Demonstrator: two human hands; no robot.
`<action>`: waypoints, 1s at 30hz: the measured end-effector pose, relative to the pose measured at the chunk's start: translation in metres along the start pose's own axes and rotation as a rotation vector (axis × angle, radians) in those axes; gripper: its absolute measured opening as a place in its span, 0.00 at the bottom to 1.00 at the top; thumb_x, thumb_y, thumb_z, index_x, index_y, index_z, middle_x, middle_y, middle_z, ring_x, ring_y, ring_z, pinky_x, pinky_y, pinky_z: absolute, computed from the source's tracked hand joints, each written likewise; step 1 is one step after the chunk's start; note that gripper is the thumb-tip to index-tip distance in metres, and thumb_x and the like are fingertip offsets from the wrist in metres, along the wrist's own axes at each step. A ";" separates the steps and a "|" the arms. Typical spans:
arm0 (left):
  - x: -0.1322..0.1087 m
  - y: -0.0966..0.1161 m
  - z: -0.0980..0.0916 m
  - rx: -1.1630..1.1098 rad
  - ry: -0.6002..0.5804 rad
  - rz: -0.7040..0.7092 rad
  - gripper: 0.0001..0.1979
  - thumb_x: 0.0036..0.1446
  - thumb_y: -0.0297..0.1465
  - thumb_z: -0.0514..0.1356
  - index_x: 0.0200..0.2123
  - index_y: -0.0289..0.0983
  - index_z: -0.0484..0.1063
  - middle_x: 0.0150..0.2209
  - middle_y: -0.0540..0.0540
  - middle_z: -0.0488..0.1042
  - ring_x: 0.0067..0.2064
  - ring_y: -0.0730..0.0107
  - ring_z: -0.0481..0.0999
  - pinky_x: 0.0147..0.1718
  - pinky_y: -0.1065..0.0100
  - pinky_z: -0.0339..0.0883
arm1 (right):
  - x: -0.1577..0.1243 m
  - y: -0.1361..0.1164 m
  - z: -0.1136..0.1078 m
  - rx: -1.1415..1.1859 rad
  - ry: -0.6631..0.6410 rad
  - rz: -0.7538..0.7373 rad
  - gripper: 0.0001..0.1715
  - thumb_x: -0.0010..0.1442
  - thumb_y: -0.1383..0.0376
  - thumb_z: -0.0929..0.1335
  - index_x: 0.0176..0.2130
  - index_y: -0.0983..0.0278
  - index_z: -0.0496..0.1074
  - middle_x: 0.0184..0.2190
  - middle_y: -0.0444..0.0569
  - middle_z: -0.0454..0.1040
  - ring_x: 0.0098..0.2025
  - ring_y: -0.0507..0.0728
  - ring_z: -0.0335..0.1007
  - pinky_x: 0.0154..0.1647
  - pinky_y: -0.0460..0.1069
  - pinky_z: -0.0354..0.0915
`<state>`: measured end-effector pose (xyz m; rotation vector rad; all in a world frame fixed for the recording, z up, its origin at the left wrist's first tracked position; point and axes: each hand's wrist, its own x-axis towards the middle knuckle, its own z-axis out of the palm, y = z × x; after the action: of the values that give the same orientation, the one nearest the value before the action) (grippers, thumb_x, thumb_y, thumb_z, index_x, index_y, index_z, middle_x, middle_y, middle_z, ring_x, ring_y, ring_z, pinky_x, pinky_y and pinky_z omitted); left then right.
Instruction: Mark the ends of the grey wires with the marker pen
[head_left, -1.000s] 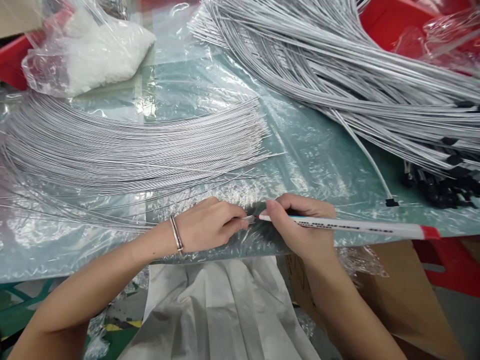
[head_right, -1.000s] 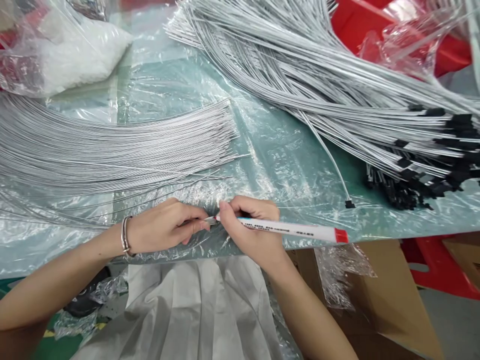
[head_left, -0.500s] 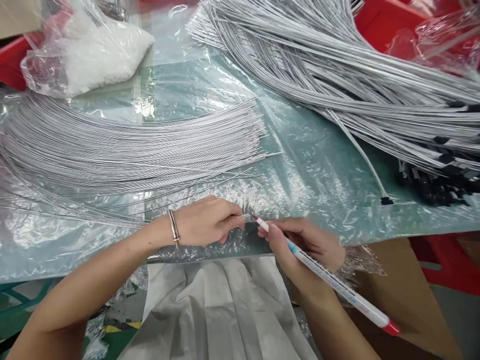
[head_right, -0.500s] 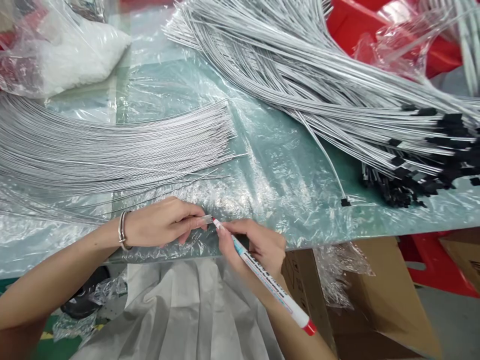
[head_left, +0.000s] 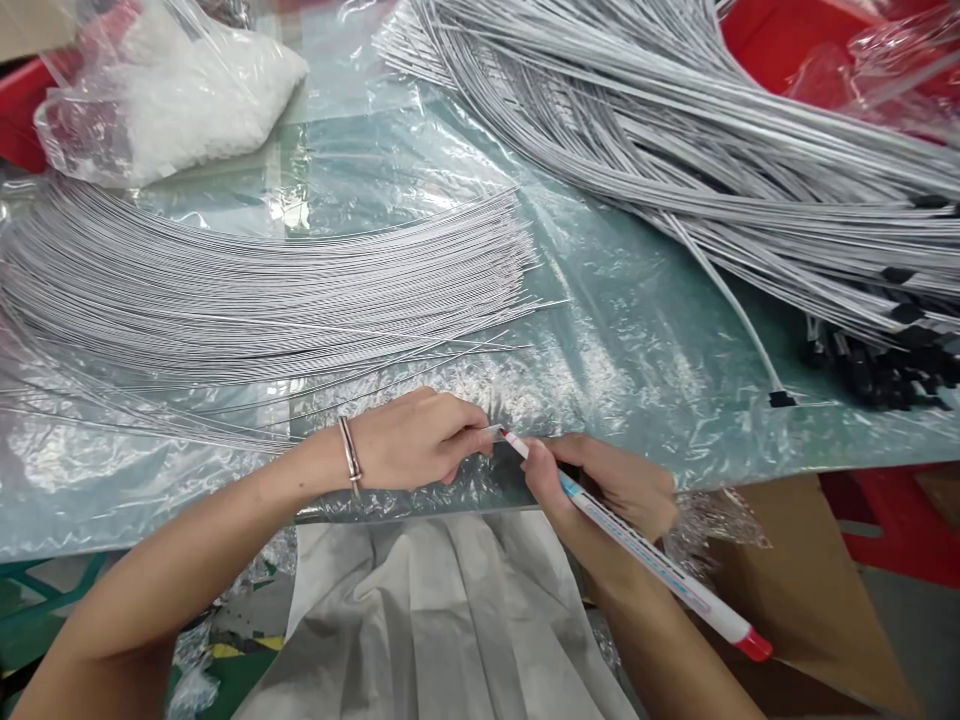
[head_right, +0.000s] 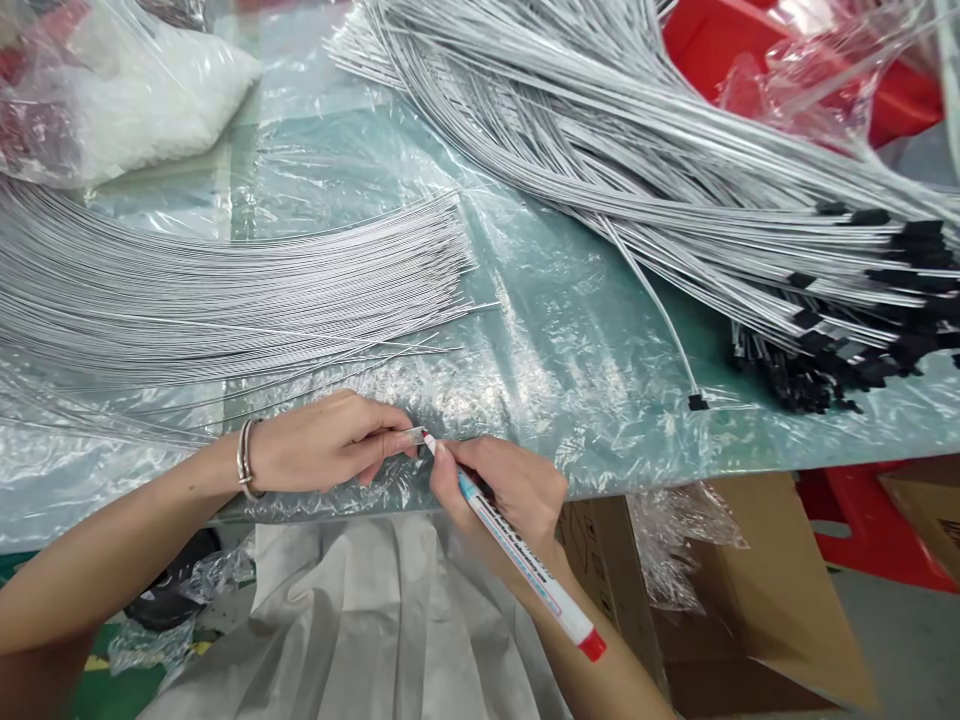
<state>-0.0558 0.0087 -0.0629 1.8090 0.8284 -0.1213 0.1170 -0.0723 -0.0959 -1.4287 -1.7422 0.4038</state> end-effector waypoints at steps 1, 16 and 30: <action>0.000 0.000 0.000 -0.003 0.000 0.001 0.17 0.65 0.33 0.48 0.25 0.35 0.65 0.18 0.54 0.71 0.18 0.80 0.67 0.23 0.77 0.59 | 0.000 0.000 0.000 -0.007 -0.005 -0.003 0.10 0.57 0.70 0.67 0.24 0.64 0.69 0.15 0.40 0.67 0.16 0.47 0.58 0.19 0.44 0.56; -0.001 -0.001 0.000 -0.015 -0.001 0.003 0.18 0.65 0.33 0.48 0.24 0.35 0.64 0.18 0.54 0.71 0.17 0.82 0.66 0.21 0.79 0.58 | -0.001 0.004 0.002 -0.006 0.038 -0.040 0.13 0.56 0.71 0.67 0.21 0.64 0.66 0.13 0.38 0.61 0.14 0.46 0.52 0.17 0.45 0.52; -0.001 -0.001 0.001 -0.016 0.011 -0.004 0.17 0.65 0.33 0.49 0.24 0.35 0.65 0.17 0.55 0.70 0.17 0.81 0.66 0.22 0.78 0.58 | -0.002 0.003 0.000 0.009 0.014 -0.041 0.14 0.56 0.71 0.66 0.21 0.64 0.62 0.13 0.38 0.58 0.15 0.45 0.49 0.18 0.45 0.50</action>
<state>-0.0564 0.0071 -0.0635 1.7942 0.8386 -0.1074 0.1188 -0.0726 -0.0990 -1.3841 -1.7534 0.3781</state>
